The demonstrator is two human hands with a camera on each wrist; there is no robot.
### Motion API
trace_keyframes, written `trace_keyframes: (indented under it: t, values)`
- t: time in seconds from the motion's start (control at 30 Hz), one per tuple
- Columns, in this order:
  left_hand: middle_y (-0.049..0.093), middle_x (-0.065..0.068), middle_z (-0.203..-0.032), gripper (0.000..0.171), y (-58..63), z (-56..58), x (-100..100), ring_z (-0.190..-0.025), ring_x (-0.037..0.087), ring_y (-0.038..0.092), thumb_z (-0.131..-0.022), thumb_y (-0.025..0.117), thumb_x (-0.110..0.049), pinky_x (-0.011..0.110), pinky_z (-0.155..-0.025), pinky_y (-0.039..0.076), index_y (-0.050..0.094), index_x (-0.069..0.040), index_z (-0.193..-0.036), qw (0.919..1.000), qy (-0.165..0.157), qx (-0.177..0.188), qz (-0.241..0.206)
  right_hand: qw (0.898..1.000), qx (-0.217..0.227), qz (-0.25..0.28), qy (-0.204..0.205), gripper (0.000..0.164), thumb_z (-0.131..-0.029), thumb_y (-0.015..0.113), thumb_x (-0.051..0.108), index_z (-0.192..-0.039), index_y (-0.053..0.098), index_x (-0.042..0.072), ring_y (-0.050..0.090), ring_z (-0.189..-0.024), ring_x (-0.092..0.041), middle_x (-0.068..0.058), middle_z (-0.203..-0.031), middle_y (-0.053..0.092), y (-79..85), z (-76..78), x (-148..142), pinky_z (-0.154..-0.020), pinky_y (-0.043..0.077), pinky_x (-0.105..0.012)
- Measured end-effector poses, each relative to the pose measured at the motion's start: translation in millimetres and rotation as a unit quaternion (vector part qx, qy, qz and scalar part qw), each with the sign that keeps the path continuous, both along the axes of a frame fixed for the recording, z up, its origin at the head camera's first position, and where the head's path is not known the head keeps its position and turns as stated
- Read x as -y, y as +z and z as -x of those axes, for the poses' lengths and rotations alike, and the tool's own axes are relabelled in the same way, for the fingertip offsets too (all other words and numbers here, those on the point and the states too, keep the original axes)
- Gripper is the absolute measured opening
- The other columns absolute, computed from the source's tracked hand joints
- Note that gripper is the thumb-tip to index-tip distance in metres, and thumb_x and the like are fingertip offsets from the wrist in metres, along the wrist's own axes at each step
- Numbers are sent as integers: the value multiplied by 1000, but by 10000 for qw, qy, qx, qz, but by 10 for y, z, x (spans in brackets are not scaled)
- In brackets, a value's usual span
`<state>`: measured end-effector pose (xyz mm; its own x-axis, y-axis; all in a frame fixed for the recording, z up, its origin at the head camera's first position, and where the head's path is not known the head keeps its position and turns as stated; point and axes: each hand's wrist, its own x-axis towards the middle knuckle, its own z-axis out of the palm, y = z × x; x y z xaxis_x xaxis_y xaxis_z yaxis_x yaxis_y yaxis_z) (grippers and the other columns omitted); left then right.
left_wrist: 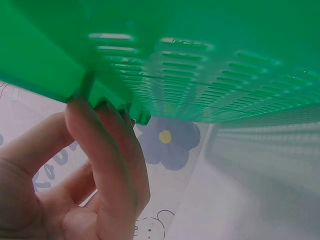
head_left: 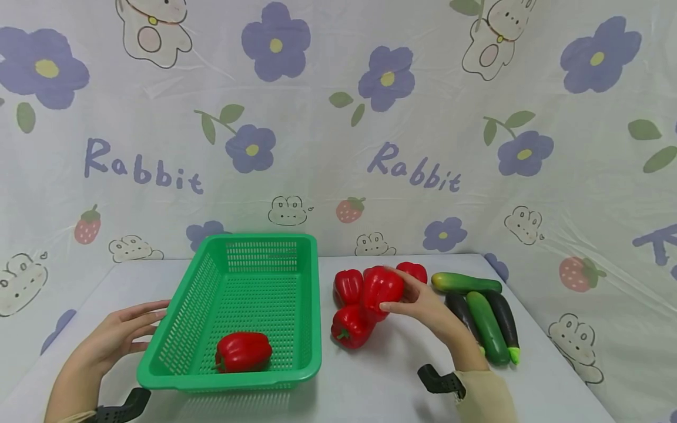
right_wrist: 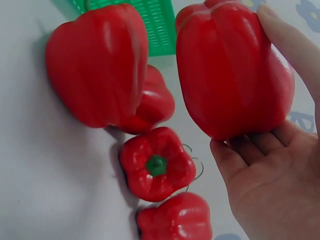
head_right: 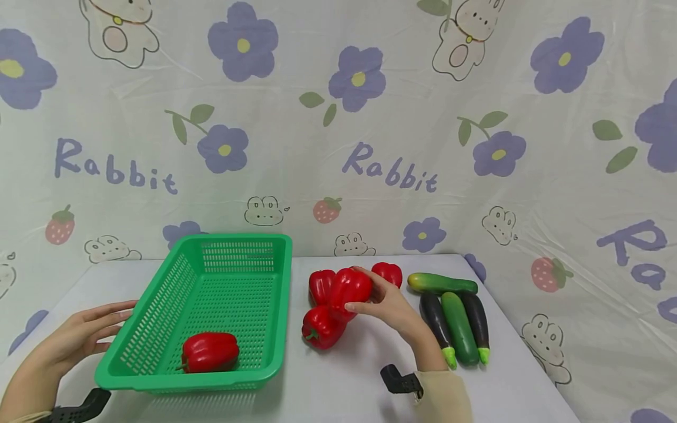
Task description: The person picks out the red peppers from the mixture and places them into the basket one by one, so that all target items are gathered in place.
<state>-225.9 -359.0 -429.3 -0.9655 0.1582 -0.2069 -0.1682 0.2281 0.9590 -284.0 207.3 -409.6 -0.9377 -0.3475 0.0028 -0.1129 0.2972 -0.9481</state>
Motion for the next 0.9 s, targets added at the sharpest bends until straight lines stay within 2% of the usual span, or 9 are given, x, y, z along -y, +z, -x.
trace_keyframes:
  t: [0.2,0.47,0.9]
  values:
    - [61,-31,-106,26,7,-3,2,-99,-4,64,-102,51,-29,33,-84,55,61,-36,-126,10000,-24,6,20,10000,-48,-12,-75,80,-80,80,32,-148,38,35,49,-131,-31,-7,-142,51,83,25,88,-96,52,-45]
    - [60,-32,-105,25,14,-6,1,-99,-5,64,-102,51,-30,32,-83,55,61,-39,-124,10000,-26,9,42,9999,-95,7,-32,85,-79,81,30,-150,36,28,50,-129,-32,-10,-142,51,141,103,216,-92,55,-44]
    - [61,-32,-106,26,17,-10,-1,-99,-4,64,-103,50,-29,32,-83,55,61,-38,-124,10000,-65,-35,-12,9999,-52,-90,-93,84,-77,83,33,-147,38,38,49,-130,-32,-7,-144,51,298,141,470,-87,57,-42]
